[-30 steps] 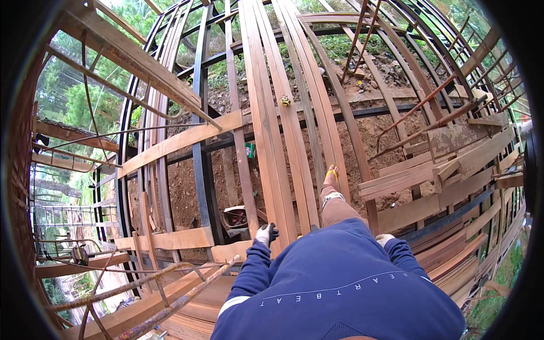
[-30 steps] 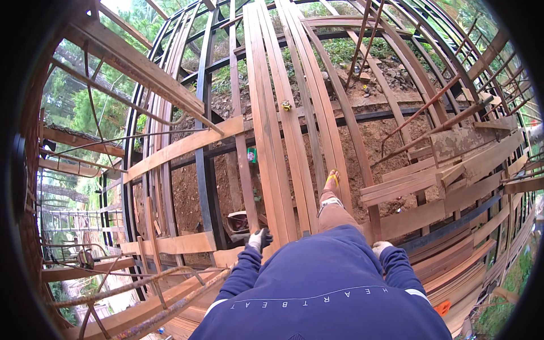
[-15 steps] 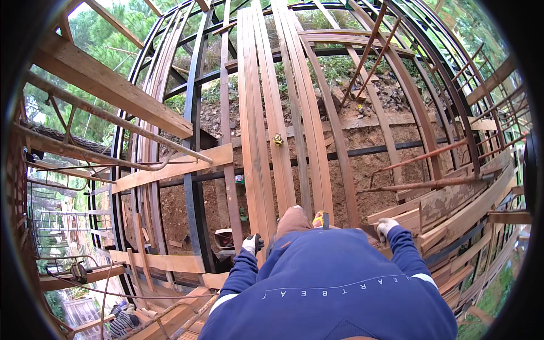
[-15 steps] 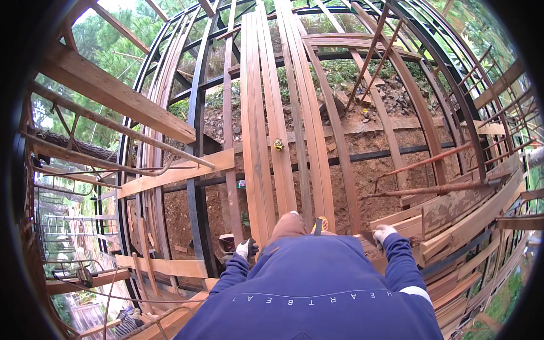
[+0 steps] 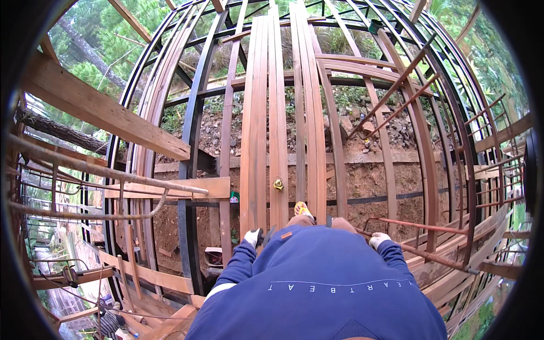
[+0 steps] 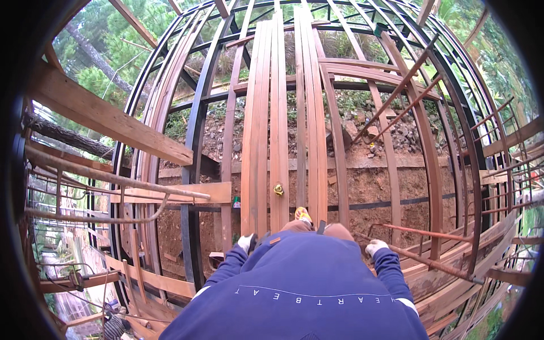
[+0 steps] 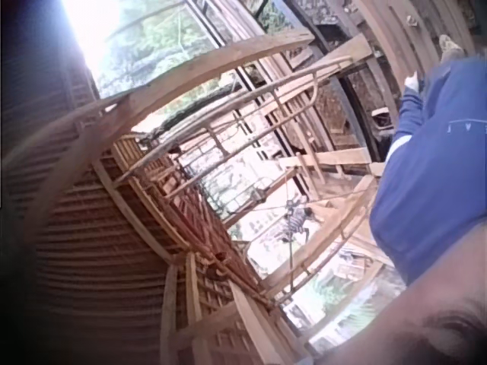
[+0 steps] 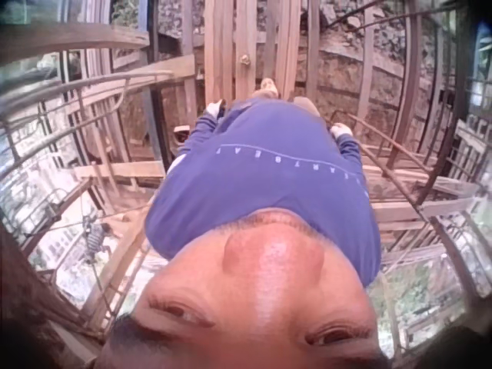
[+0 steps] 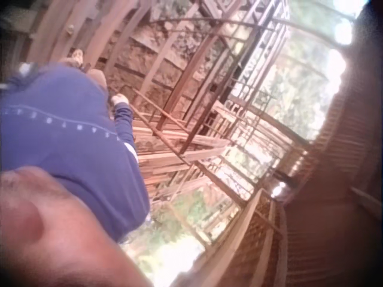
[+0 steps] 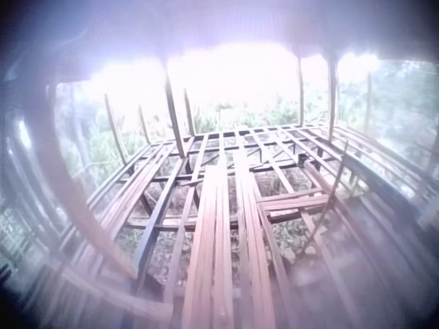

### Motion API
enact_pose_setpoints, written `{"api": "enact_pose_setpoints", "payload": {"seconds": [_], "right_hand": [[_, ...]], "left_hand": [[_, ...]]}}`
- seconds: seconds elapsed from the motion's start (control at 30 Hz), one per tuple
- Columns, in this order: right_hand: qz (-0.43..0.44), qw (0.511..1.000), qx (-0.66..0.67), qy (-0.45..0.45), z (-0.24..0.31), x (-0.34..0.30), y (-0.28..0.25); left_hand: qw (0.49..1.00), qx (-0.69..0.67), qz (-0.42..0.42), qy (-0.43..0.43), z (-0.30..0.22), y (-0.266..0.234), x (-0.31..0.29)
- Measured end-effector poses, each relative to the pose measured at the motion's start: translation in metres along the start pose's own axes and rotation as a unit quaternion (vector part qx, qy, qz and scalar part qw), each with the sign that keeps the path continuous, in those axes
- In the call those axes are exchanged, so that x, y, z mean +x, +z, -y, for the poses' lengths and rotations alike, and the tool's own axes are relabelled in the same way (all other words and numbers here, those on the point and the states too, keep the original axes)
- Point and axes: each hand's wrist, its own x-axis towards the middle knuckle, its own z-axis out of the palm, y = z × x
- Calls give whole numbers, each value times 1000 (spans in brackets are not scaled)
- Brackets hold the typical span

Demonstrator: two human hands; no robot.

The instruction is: The person saws through a wooden board while standing on a construction frame, and then moves across the structure to mark and saw another board.

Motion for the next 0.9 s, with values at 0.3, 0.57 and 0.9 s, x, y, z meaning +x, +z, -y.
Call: {"api": "enact_pose_setpoints", "payload": {"seconds": [0.3,0.57,0.9], "right_hand": [[109,956,263,67,-16,98,-56],[61,895,433,86,-56,230,-237],[-144,835,508,154,-92,358,-586]], "left_hand": [[942,177,153,242,-284,-10,36],[812,412,306,277,-406,55,102],[807,489,109,312,-633,45,135]]}}
